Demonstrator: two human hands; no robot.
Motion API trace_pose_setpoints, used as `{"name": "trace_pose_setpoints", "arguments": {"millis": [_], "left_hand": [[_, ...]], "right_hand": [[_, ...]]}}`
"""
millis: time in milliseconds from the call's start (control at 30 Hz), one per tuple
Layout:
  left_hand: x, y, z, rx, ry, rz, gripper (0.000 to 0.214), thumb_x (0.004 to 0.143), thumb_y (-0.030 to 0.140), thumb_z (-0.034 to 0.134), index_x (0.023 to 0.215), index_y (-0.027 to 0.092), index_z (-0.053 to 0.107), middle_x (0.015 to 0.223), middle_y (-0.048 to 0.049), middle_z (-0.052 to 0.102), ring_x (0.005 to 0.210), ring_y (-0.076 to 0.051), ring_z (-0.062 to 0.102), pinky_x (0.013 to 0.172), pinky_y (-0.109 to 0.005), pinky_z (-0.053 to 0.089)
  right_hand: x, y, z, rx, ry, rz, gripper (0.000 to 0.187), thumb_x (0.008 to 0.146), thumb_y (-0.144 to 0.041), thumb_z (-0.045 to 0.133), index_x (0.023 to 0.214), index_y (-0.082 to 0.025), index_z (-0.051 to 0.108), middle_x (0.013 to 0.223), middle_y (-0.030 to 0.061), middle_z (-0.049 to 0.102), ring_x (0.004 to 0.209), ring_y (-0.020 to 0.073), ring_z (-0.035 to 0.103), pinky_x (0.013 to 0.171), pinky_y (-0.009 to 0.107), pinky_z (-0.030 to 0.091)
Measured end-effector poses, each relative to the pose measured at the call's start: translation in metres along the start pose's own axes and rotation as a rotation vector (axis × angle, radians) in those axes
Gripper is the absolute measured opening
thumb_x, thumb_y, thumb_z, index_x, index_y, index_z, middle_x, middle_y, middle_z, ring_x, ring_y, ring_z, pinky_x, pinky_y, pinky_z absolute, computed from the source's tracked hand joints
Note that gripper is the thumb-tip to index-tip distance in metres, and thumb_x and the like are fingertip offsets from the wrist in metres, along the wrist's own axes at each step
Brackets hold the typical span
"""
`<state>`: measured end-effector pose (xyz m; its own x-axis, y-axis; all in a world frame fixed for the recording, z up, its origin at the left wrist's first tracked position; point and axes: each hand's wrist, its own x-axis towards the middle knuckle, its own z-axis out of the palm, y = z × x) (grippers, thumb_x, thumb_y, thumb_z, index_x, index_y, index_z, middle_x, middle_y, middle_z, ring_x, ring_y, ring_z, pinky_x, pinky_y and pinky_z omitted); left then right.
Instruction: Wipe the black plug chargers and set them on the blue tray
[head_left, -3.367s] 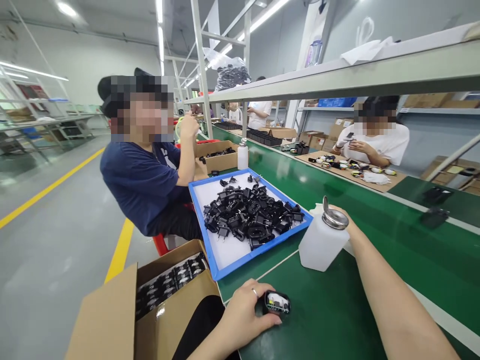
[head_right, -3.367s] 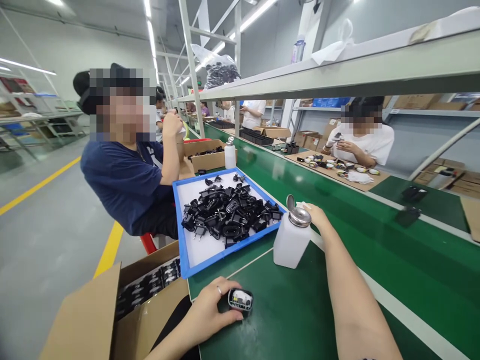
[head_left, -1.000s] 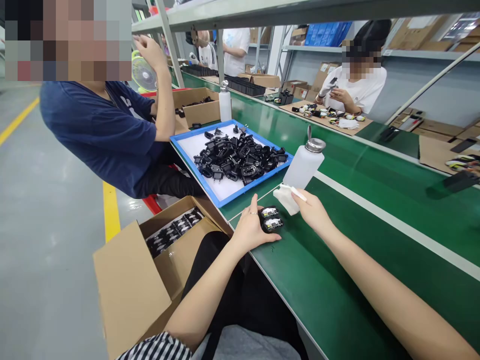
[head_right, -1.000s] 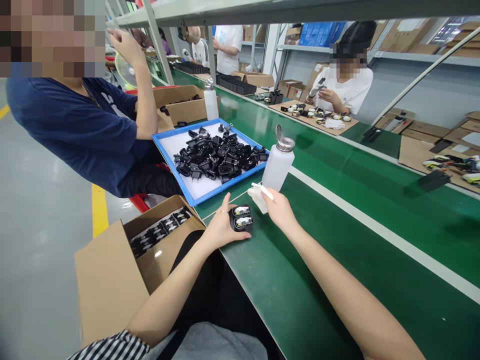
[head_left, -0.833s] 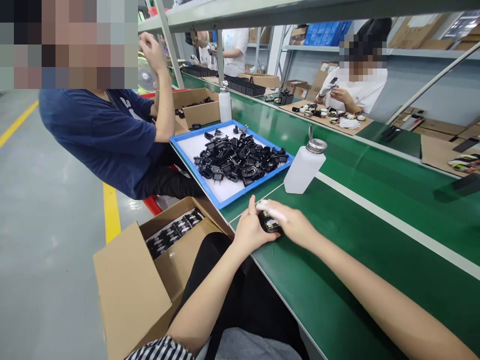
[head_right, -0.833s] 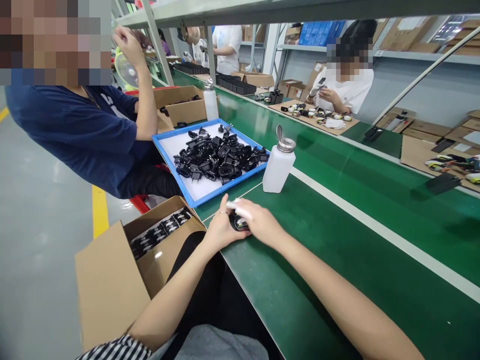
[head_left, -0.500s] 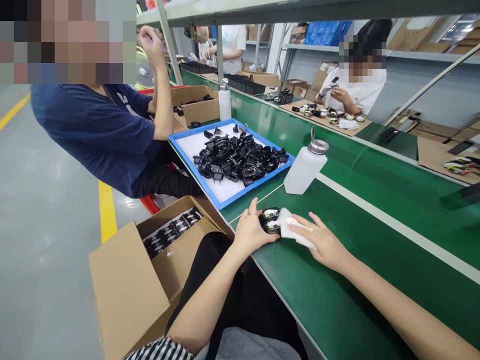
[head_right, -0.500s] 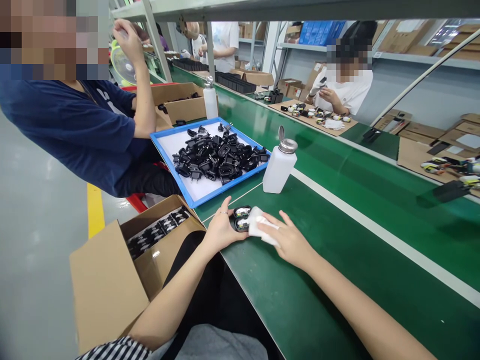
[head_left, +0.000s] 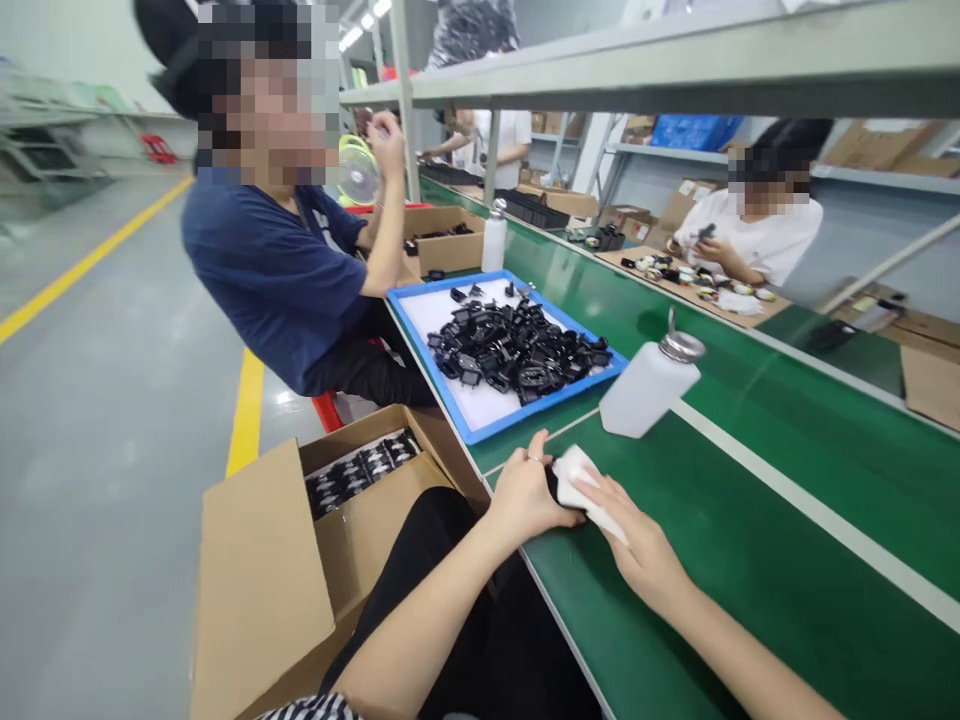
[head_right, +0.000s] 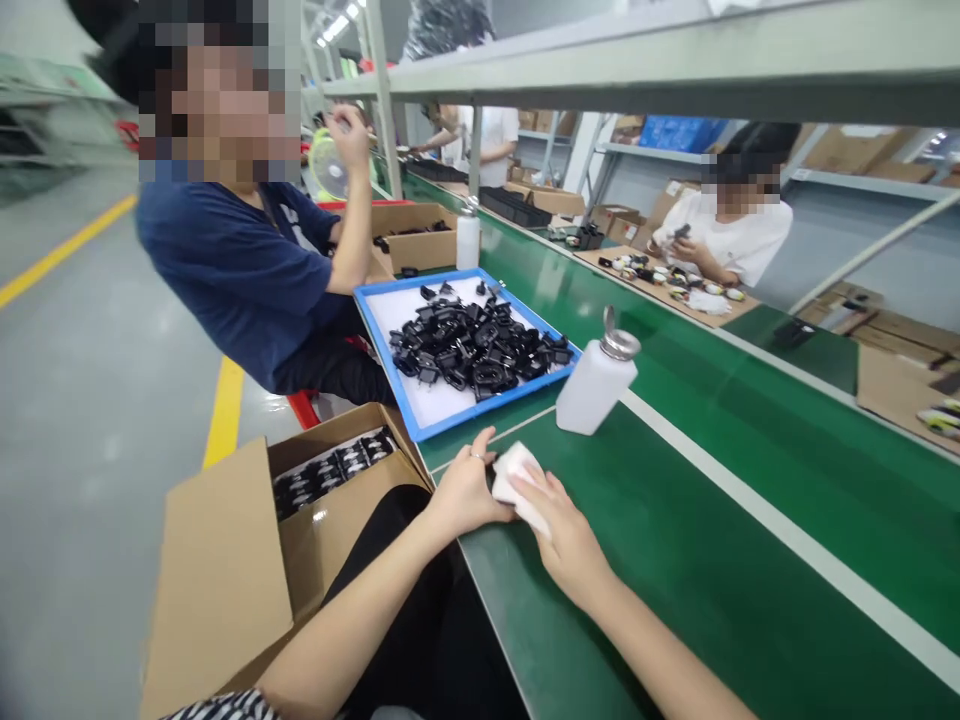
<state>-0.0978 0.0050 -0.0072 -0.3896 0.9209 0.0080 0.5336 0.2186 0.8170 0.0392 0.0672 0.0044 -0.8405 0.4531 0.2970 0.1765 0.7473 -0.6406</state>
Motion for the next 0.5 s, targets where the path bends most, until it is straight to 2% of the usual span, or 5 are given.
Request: {"name": "trace_pose_setpoints", "arguments": {"millis": [67, 167, 300, 433, 500], "left_hand": [[0.005, -0.001, -0.002, 0.033, -0.005, 0.002, 0.097, 0.039, 0.035, 0.066, 0.122, 0.011, 0.021, 0.092, -0.0071, 0.055, 0.091, -0.025, 0.043, 0.077, -0.033, 0.037], [0.008, -0.002, -0.006, 0.082, -0.012, -0.017, 0.094, 0.042, 0.039, 0.065, 0.121, 0.012, 0.024, 0.090, -0.0086, 0.054, 0.089, -0.026, 0.045, 0.076, -0.035, 0.038], [0.000, -0.007, -0.031, 0.026, -0.062, 0.097, 0.090, 0.047, 0.034, 0.066, 0.123, 0.016, 0.020, 0.110, -0.0095, 0.046, 0.095, -0.025, 0.044, 0.080, -0.034, 0.037], [0.008, -0.028, -0.089, 0.156, 0.311, 0.069, 0.040, 0.067, 0.018, 0.048, 0.107, 0.020, 0.045, 0.107, -0.0035, 0.050, 0.096, -0.017, 0.045, 0.086, -0.029, 0.033], [0.022, -0.044, -0.117, 0.303, 0.460, -0.045, 0.033, 0.071, 0.014, 0.041, 0.102, 0.018, 0.049, 0.105, -0.0036, 0.051, 0.096, -0.017, 0.043, 0.086, -0.029, 0.033]], "right_hand": [[-0.013, 0.001, -0.005, 0.049, -0.022, 0.080, 0.033, 0.075, -0.025, 0.034, 0.101, -0.021, 0.054, 0.105, 0.0035, 0.054, 0.104, 0.0190, 0.042, 0.091, 0.036, 0.028], [-0.015, 0.010, -0.024, 0.199, 0.027, 0.391, 0.031, 0.071, -0.039, 0.041, 0.088, -0.021, 0.059, 0.095, 0.0057, 0.059, 0.094, 0.0233, 0.050, 0.079, 0.033, 0.042], [0.005, 0.028, -0.048, 0.255, 0.097, 0.758, 0.059, 0.058, -0.055, 0.046, 0.102, -0.016, 0.050, 0.105, 0.0134, 0.053, 0.093, 0.0314, 0.049, 0.073, 0.041, 0.044], [0.019, 0.046, -0.058, -0.188, 0.200, 0.685, 0.084, 0.044, -0.055, 0.054, 0.118, -0.020, 0.032, 0.124, 0.0166, 0.030, 0.112, 0.0328, 0.025, 0.088, 0.045, 0.029], [0.020, 0.051, -0.058, -0.245, 0.205, 0.649, 0.074, 0.047, -0.058, 0.049, 0.113, -0.027, 0.035, 0.124, 0.0160, 0.031, 0.107, 0.0332, 0.034, 0.080, 0.046, 0.036]]}}
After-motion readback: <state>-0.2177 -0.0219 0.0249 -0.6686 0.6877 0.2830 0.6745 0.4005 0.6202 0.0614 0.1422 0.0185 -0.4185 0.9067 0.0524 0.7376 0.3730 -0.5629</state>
